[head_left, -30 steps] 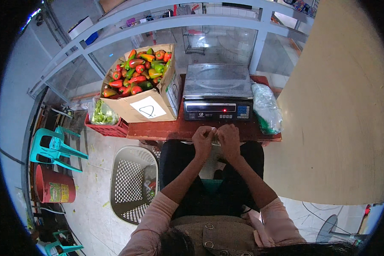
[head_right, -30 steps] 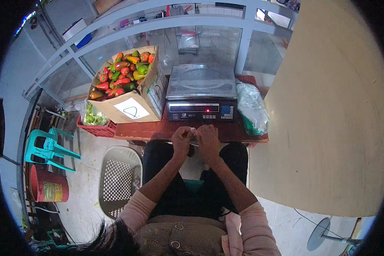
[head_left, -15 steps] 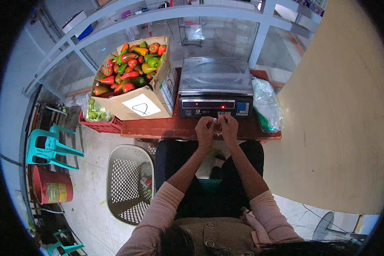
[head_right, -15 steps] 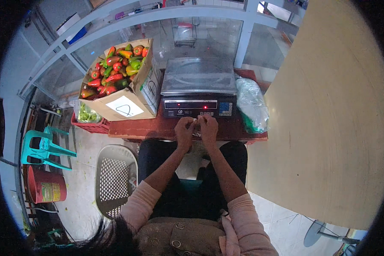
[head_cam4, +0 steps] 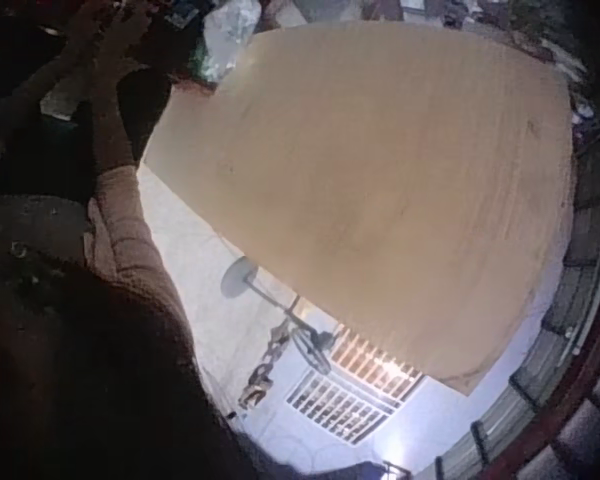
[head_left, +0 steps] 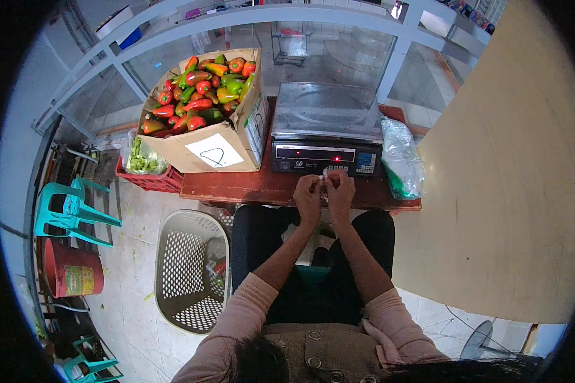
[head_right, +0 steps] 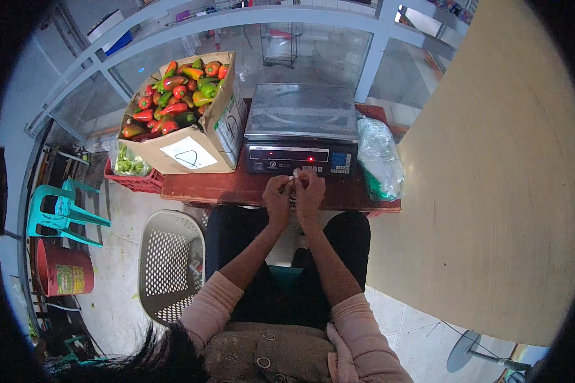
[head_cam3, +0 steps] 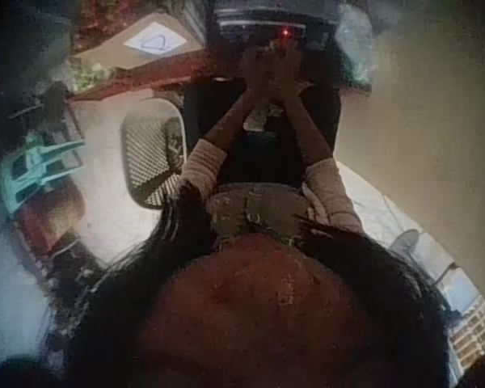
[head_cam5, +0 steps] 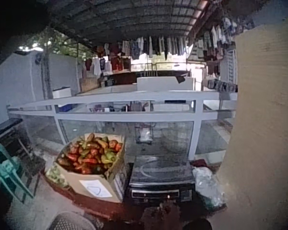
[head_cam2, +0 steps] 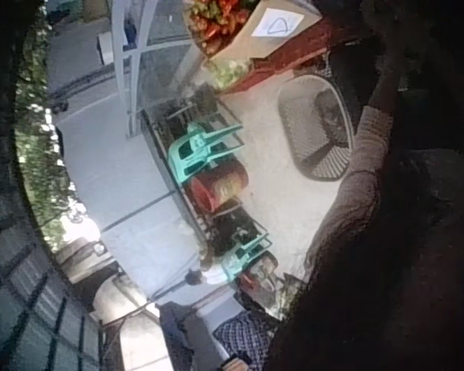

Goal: The person opens a plastic bag, takes bell peppers from a box to weigh on a scale, packs them into the plastic bag, and ties the bag closed.

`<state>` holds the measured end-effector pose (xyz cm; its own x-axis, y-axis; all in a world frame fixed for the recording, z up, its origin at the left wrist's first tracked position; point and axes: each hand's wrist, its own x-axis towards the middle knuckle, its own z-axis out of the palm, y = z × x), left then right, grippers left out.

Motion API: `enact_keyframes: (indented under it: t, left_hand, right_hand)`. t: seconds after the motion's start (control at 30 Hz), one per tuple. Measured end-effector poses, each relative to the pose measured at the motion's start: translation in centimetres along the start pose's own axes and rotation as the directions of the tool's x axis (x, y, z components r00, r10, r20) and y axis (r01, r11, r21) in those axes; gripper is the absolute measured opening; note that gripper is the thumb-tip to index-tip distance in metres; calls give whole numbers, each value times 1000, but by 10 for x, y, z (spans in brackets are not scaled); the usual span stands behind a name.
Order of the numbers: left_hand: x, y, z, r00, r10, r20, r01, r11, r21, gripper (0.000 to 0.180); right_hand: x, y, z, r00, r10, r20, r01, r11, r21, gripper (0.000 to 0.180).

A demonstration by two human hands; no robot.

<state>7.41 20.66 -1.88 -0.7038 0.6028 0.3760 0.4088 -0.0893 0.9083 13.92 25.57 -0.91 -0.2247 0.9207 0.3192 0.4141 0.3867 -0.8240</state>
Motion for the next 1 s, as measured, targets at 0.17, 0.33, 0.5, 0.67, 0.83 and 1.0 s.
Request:
enact_keyframes:
  t: [0.17,0.33,0.5,0.67,0.83,1.0]
  left_hand:
    - [-5,3,-2,1000,10,25,-10,1000,0,13]
    - [-10,11,-7,987,-114,117,124,989,-82,20]
    - [-6,15,-14,988,27,151,-35,998,53,22]
    - [-1,12,-18,990,-20,138,19,1000,10,16]
    - [6,3,-11,996,-51,73,47,997,64,10]
    - [21,1,-16,957,-86,276,102,994,-46,9]
  right_hand:
    - [-8,-4,0,997,-75,-10,74,996,-53,11]
    - [-7,-2,0,996,-83,14,84,988,-130,11]
    - [-6,-3,-1,993,-107,40,108,993,-41,18]
    - [-8,-11,-6,980,-195,47,197,979,-60,13]
    - [-8,-10,-6,979,-198,50,200,979,-40,12]
    - [-7,-1,-2,971,-229,67,235,966,-106,12]
